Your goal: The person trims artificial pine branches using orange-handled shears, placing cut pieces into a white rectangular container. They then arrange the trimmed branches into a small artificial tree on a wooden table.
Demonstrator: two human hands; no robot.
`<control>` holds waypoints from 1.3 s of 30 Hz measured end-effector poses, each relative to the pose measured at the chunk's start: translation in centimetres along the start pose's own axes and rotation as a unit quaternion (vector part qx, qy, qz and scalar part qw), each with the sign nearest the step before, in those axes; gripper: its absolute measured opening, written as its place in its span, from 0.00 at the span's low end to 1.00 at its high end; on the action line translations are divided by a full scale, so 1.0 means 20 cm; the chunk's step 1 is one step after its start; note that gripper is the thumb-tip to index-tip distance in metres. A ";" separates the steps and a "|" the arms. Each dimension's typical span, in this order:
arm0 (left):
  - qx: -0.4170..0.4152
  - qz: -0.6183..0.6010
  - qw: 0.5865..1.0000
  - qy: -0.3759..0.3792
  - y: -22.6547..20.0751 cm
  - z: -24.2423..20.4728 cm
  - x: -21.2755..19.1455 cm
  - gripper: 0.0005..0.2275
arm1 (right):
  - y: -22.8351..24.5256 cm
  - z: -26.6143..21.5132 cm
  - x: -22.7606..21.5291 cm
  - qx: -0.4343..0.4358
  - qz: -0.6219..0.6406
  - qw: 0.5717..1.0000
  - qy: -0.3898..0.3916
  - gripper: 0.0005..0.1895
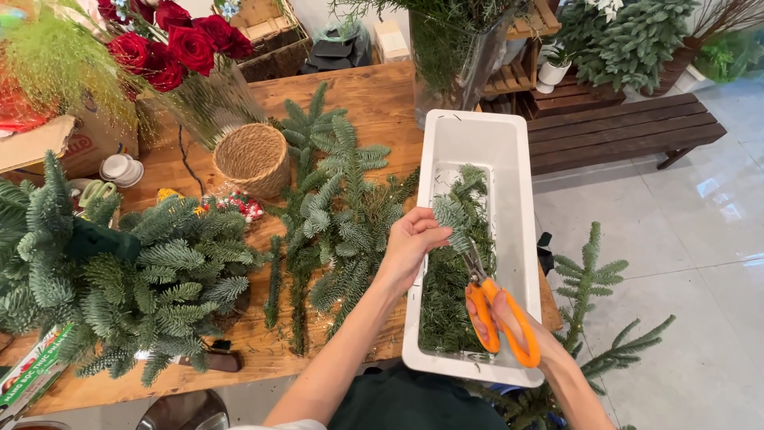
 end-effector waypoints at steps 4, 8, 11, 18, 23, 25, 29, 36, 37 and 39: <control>0.011 0.011 1.000 0.003 0.01 0.01 0.00 0.13 | -0.02 0.01 -0.03 -0.021 -0.009 1.000 -0.007 0.38; 0.015 -0.003 1.000 0.004 0.05 0.06 -0.03 0.13 | -0.02 0.02 -0.03 -0.041 0.020 0.999 -0.016 0.34; 0.001 0.005 1.000 -0.009 0.07 0.09 -0.06 0.12 | -0.12 0.02 -0.12 -0.002 -0.021 0.998 -0.064 0.33; -0.089 -0.009 0.994 -0.056 0.13 0.13 -0.10 0.12 | -0.32 0.03 -0.26 0.035 -0.001 0.995 -0.094 0.19; -0.105 -0.003 0.992 -0.072 0.12 0.13 -0.10 0.16 | -0.37 0.05 -0.30 0.047 0.008 0.994 -0.094 0.16; -0.115 0.007 0.990 -0.079 0.11 0.12 -0.10 0.13 | -0.38 0.05 -0.32 0.075 0.000 0.989 -0.127 0.16; -0.088 0.098 0.985 -0.113 0.17 0.21 -0.13 0.11 | -0.41 0.06 -0.35 0.078 -0.033 0.989 -0.119 0.16; 0.165 0.180 0.935 -0.256 -0.26 0.04 -0.42 0.16 | -0.27 0.45 -0.06 0.226 -0.366 0.901 -0.060 0.27; 0.165 0.217 0.931 -0.241 -0.37 -0.10 -0.36 0.15 | -0.14 0.47 0.11 0.335 -0.412 0.846 0.050 0.35; 0.205 0.206 0.934 -0.206 -0.44 -0.26 -0.37 0.15 | -0.26 0.63 0.40 0.236 -0.517 0.815 0.113 0.31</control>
Point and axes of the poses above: each hand's wrist, its own z-axis towards the middle knuckle, its own x-axis out of the palm, y = z × x, the point moved 7 cm from there along z, towards the middle knuckle, and after that the axes turned 11 degrees about -x, right-handed, at the moved point
